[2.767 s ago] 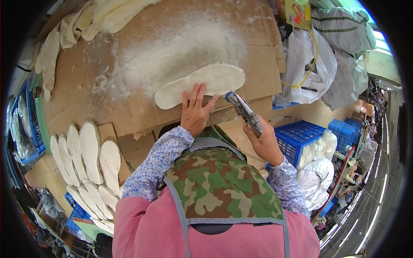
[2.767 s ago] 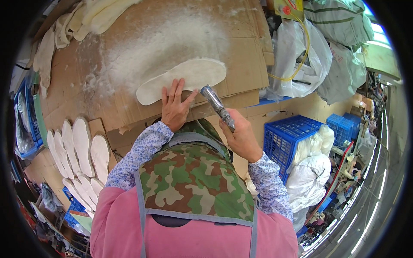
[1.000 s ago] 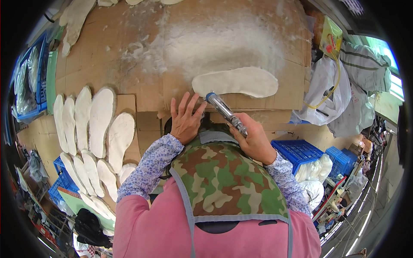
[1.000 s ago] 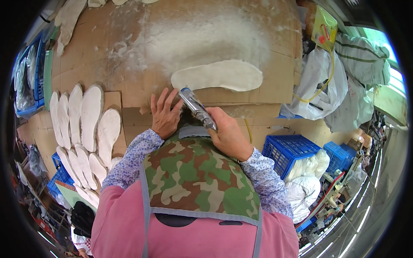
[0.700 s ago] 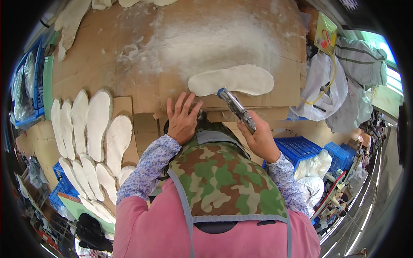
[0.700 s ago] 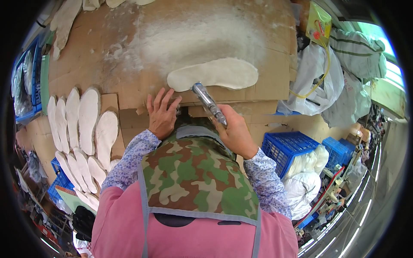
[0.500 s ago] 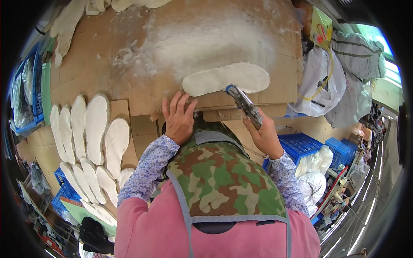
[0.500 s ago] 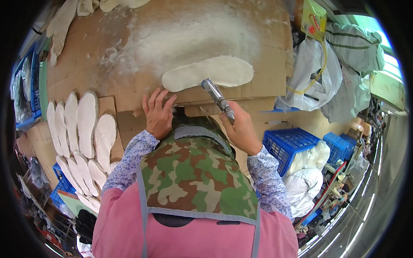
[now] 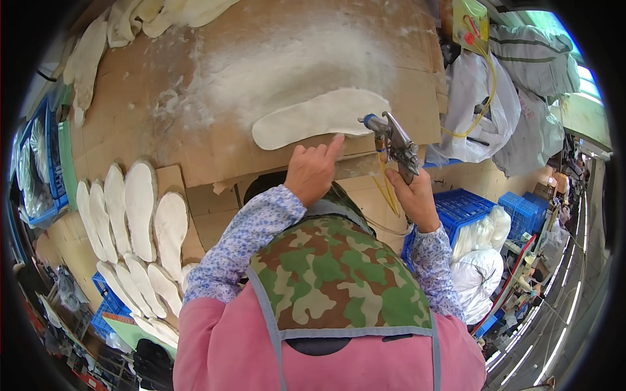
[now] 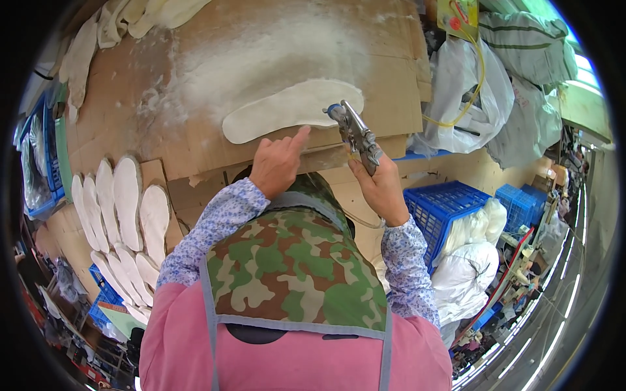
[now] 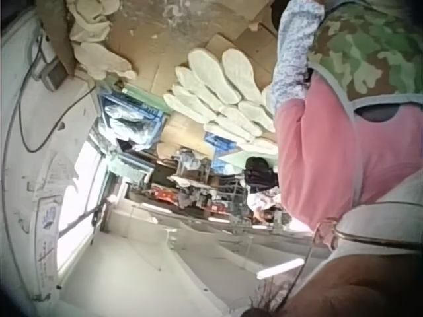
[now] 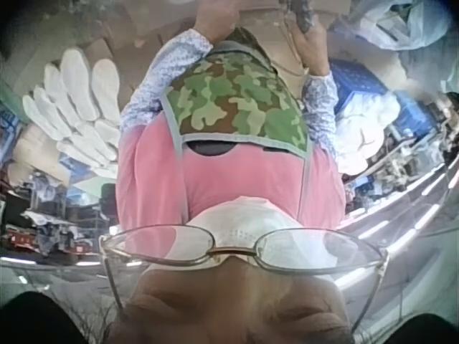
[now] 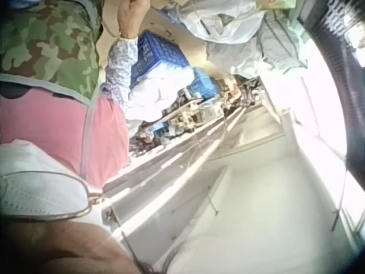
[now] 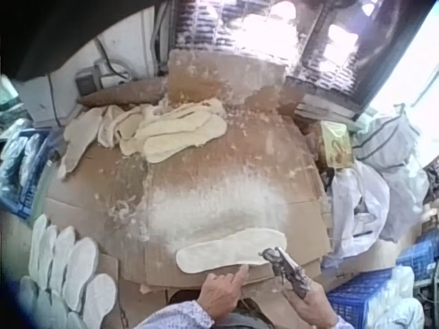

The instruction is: The recorder is assembling and finishing shoe insoles, including trimming excess fabric and applying spray adhesive.

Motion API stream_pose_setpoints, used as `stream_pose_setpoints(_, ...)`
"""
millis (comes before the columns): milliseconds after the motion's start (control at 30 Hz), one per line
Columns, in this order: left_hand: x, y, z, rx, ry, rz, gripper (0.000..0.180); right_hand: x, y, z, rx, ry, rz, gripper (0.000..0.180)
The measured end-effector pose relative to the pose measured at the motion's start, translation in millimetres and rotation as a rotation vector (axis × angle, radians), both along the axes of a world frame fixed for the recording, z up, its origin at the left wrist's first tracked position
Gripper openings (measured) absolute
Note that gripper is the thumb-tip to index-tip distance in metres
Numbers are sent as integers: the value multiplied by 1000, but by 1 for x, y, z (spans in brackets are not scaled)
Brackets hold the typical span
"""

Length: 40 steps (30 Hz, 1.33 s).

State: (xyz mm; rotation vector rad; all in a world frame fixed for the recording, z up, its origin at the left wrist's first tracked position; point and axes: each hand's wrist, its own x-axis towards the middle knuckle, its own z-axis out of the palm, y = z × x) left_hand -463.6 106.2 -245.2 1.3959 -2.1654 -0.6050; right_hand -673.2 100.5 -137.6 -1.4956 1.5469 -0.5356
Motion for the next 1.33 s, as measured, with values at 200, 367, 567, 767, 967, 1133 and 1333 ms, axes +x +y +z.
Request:
stream_pose_setpoints(200,-20,-7,-9,68,-210,-17,60,-14,5,7,101,83,48,19)
stream_pose_setpoints(367,-23,0,-14,110,-241,-19,64,-14,4,7,71,43,81,17)
stream_pose_setpoints(567,-27,6,-22,96,-247,-12,64,-9,1,7,54,-4,140,18)
stream_pose_setpoints(767,-18,9,-11,133,-139,-68,54,-28,-16,-9,-29,50,121,23)
stream_pose_setpoints(967,45,7,-1,-61,201,473,36,-110,-113,-38,182,-38,-332,35)
stream_pose_setpoints(1133,83,-2,-20,273,333,818,31,-154,-178,-108,110,-115,-437,48)
stream_pose_setpoints(1333,86,-14,-25,507,511,913,34,-189,-158,-176,-458,760,-174,59)
